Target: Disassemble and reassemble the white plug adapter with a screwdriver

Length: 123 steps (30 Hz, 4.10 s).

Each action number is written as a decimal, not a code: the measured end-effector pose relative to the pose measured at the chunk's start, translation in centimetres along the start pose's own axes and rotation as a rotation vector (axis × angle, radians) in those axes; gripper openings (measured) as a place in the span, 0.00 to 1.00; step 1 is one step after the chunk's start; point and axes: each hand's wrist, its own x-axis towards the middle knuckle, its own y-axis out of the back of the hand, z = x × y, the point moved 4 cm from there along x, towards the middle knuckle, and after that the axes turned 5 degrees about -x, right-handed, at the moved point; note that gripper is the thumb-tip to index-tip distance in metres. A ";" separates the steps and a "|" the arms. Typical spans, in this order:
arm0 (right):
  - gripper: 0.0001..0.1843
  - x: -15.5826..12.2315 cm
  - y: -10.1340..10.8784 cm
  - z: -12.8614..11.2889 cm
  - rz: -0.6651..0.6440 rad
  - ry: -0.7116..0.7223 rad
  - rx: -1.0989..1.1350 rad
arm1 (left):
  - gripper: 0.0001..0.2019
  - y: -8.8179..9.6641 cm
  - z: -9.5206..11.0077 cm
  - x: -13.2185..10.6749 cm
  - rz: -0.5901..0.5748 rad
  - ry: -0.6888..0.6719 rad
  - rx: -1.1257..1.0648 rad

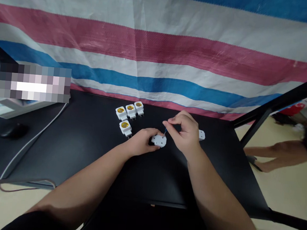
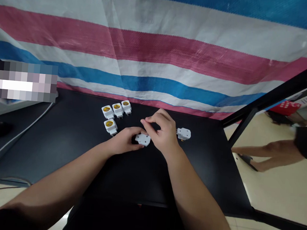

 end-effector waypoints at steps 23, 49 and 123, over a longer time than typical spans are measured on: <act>0.07 -1.8 2.2 4.3 0.149 -0.383 0.254 | 0.31 -0.5 -0.6 -0.2 0.073 0.079 -0.427; 0.22 -3.5 2.4 4.0 -0.432 -0.492 -0.196 | 0.19 0.8 -0.3 0.3 0.410 0.319 -1.054; 0.15 -4.6 1.0 4.7 -0.469 -0.532 -0.019 | 0.17 1.4 -1.4 0.3 0.626 0.301 -0.777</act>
